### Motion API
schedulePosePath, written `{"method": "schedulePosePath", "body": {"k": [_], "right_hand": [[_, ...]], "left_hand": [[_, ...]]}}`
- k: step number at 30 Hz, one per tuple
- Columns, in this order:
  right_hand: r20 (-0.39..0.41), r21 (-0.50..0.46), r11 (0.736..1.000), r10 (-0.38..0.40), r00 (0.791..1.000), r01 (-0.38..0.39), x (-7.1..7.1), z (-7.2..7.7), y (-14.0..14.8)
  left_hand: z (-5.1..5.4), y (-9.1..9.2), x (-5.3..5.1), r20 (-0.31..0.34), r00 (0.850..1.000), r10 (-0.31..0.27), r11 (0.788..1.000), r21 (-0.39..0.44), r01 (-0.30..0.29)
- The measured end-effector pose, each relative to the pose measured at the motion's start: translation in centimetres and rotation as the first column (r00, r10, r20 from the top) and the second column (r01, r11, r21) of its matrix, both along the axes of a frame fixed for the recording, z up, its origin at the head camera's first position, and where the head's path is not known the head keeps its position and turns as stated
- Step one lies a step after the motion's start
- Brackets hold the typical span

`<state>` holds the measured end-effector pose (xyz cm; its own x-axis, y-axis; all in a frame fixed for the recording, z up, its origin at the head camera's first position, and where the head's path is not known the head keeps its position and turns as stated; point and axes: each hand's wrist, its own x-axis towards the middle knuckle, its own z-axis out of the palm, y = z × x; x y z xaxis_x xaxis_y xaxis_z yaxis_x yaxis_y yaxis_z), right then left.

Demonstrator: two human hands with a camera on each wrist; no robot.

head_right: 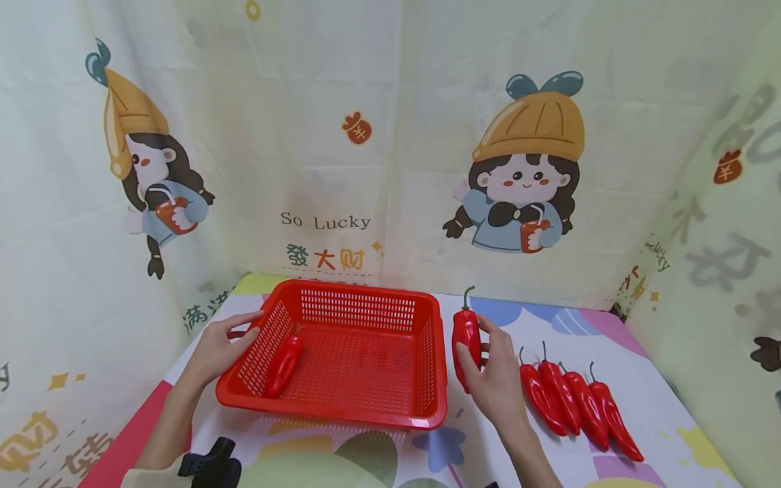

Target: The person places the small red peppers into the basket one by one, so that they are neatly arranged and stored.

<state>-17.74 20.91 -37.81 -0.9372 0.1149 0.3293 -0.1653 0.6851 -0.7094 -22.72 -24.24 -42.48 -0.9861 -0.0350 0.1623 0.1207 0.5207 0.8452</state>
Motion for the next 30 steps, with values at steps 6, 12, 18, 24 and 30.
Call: {"method": "schedulePosePath", "body": {"k": [6, 12, 18, 24, 30], "right_hand": [[0.006, -0.023, 1.000, 0.015, 1.000, -0.015, 0.0, 0.5, -0.8], [0.021, -0.056, 0.998, 0.044, 0.999, -0.043, -0.1, 0.8, -1.7], [0.029, -0.093, 0.994, 0.059, 0.998, -0.056, -0.1, 1.0, -2.8], [0.039, -0.116, 0.990, 0.081, 0.996, -0.076, -0.2, 0.8, -4.2], [0.048, -0.164, 0.981, 0.115, 0.992, -0.106, -0.2, 0.5, -5.8]], "left_hand": [[0.0, -0.1, -0.2, -0.035, 0.999, -0.010, 1.000, -0.027, 0.009], [-0.1, -0.2, -0.2, -0.048, 0.999, -0.008, 0.999, -0.037, 0.006], [-0.2, -0.1, -0.2, -0.048, 0.999, -0.012, 1.000, -0.028, 0.011], [-0.2, -0.1, -0.2, -0.040, 0.999, -0.006, 1.000, -0.024, 0.005], [-0.2, -0.1, -0.2, -0.020, 1.000, -0.002, 1.000, -0.012, 0.002]]}}
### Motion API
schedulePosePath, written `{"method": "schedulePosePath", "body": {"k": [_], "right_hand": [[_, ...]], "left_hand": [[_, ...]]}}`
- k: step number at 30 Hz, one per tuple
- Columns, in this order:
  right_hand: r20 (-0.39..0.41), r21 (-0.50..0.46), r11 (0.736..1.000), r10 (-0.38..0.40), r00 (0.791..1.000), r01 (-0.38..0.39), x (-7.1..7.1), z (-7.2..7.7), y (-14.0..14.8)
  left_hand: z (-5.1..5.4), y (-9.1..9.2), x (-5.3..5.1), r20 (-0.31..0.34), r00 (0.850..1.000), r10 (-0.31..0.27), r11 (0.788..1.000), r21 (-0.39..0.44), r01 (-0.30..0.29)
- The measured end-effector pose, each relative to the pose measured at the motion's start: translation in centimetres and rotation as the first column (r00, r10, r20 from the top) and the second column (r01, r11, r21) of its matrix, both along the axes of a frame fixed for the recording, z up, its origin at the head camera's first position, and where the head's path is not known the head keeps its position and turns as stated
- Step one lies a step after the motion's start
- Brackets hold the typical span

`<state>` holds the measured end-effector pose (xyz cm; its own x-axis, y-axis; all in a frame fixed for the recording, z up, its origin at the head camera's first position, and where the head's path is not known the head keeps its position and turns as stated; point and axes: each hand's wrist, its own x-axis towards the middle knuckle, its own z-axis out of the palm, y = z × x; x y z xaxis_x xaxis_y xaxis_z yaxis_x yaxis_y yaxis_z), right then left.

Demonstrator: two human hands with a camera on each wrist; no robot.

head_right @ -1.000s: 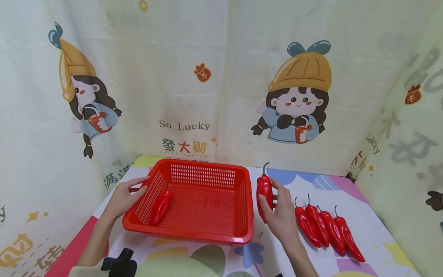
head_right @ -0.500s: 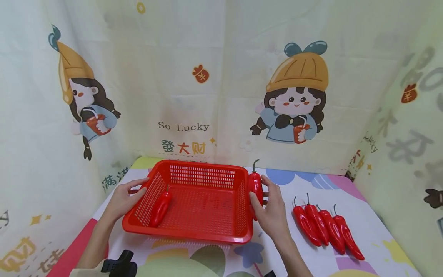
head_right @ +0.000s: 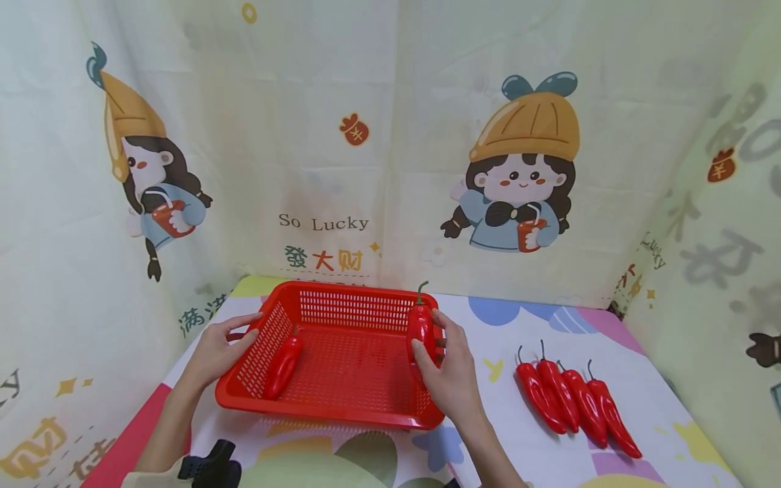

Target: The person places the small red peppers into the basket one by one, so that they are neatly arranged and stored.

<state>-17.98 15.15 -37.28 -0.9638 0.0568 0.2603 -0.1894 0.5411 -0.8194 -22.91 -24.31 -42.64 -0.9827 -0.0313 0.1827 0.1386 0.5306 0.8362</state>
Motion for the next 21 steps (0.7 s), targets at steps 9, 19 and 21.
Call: {"method": "schedulePosePath", "body": {"k": [9, 19, 21], "right_hand": [[0.022, -0.079, 0.996, 0.040, 0.999, -0.038, -0.1, -0.2, -2.0], [0.057, -0.161, 0.985, 0.068, 0.996, -0.058, -0.2, -0.3, -3.9], [0.074, -0.178, 0.982, 0.074, 0.995, -0.060, -0.3, -0.3, -4.4]], "left_hand": [[0.0, 0.0, 0.0, -0.001, 1.000, -0.001, 1.000, -0.009, 0.001], [0.1, 0.0, 0.0, 0.027, 1.000, -0.001, 1.000, 0.017, 0.000], [0.1, 0.0, 0.0, 0.033, 0.999, 0.002, 1.000, 0.019, -0.002]]}}
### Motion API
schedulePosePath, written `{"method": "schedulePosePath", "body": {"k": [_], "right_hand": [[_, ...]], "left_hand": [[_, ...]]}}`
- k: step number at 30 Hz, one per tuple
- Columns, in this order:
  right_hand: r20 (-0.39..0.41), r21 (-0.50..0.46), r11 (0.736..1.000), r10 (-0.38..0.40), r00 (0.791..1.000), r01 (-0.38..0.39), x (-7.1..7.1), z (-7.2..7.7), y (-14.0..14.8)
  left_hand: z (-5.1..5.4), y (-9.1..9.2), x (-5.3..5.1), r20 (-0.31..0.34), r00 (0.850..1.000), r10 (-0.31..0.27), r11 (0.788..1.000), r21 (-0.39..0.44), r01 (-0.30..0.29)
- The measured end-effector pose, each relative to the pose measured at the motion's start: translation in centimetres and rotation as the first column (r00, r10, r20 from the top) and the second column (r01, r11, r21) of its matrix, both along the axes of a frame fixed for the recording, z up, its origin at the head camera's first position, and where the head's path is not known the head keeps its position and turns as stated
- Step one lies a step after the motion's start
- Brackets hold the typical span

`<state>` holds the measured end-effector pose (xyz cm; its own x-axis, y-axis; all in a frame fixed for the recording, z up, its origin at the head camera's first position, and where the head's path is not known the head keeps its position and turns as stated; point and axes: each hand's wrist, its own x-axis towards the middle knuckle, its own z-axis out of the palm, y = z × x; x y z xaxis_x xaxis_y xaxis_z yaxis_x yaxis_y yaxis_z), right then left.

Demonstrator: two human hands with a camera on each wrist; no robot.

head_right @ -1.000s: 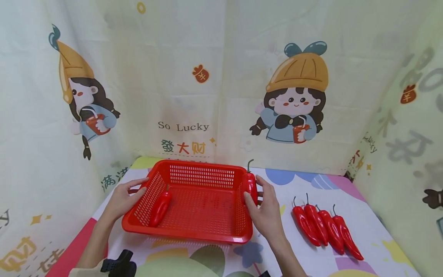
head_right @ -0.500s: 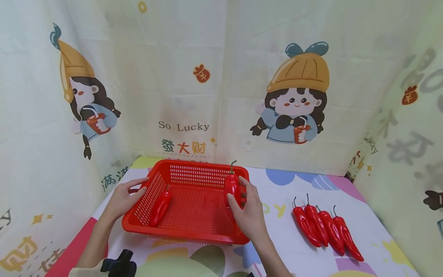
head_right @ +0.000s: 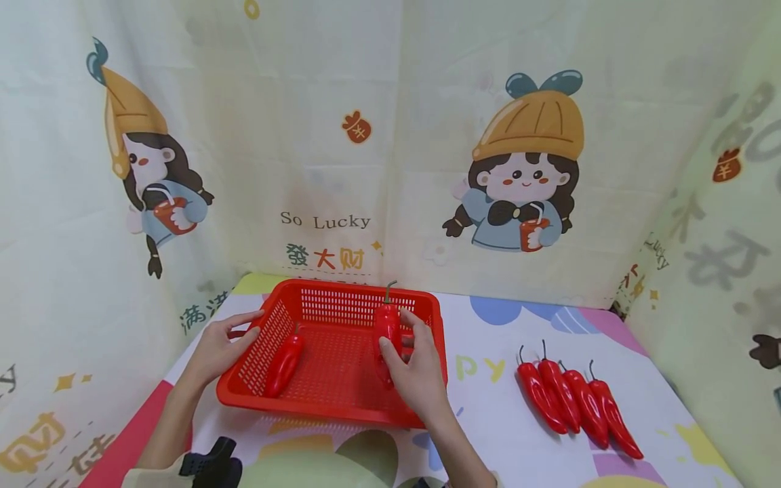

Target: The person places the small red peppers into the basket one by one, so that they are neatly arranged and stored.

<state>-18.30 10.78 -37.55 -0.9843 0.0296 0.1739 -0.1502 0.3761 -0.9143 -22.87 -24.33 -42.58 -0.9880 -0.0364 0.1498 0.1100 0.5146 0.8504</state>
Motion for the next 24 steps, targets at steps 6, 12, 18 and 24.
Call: {"method": "schedulePosePath", "body": {"k": [6, 12, 18, 24], "right_hand": [[0.081, -0.066, 0.998, -0.005, 0.997, 0.010, -0.3, 0.2, -1.3], [0.124, -0.191, 0.981, 0.046, 0.991, -0.022, -0.5, 0.1, -2.3], [0.168, -0.272, 0.962, 0.085, 0.982, -0.037, -0.5, -0.1, -3.1], [0.219, -0.321, 0.946, 0.123, 0.968, -0.047, -0.8, -0.4, -4.0]], "left_hand": [[0.0, 0.0, 0.0, 0.003, 1.000, 0.001, 1.000, 0.003, -0.001], [-0.1, 0.0, 0.1, -0.003, 1.000, 0.001, 1.000, 0.002, -0.001], [-0.1, 0.1, 0.1, -0.013, 1.000, -0.008, 1.000, 0.005, 0.008], [0.0, 0.1, 0.1, -0.014, 1.000, -0.010, 1.000, 0.006, 0.010]]}}
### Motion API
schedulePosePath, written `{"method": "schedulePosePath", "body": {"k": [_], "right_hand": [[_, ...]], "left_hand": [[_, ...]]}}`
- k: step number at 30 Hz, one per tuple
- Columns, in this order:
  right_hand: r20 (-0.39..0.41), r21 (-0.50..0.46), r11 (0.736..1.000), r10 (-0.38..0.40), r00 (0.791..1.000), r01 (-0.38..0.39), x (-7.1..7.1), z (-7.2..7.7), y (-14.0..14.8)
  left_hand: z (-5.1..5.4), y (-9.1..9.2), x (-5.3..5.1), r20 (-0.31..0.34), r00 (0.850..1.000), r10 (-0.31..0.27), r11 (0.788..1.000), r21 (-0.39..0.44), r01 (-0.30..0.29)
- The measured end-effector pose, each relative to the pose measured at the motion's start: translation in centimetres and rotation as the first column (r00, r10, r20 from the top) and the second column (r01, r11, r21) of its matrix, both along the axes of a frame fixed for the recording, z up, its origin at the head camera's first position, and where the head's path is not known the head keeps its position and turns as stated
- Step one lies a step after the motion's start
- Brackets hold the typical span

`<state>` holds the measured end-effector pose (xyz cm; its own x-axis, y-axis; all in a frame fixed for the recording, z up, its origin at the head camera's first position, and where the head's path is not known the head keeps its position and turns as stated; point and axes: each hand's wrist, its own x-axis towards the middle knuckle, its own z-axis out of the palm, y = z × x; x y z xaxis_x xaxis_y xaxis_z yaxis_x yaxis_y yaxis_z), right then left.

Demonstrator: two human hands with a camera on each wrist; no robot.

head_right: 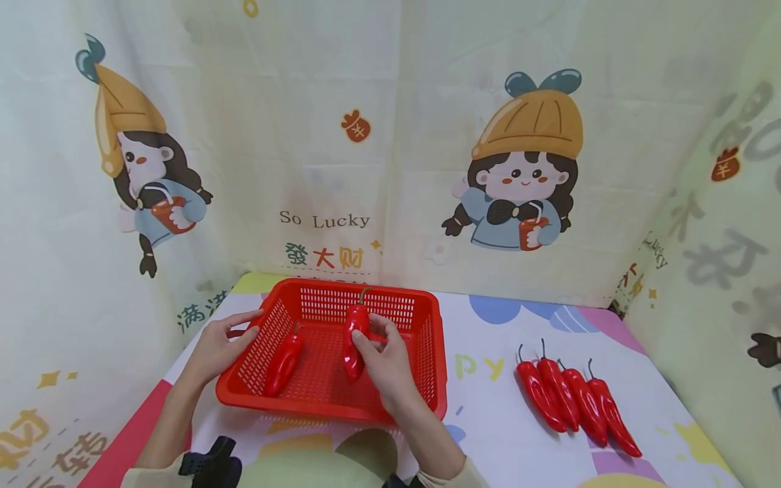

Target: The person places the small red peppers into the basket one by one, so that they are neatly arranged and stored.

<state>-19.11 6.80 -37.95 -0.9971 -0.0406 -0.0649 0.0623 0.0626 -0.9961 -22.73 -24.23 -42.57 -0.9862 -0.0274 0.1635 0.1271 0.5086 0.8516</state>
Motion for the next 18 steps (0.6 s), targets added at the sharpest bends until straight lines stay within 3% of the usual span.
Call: {"method": "schedulePosePath", "body": {"k": [18], "right_hand": [[0.164, -0.148, 0.989, 0.029, 0.986, -0.004, -1.4, -1.3, -2.1]], "left_hand": [[0.0, -0.2, -0.2, 0.006, 1.000, -0.009, 1.000, -0.005, 0.009]]}}
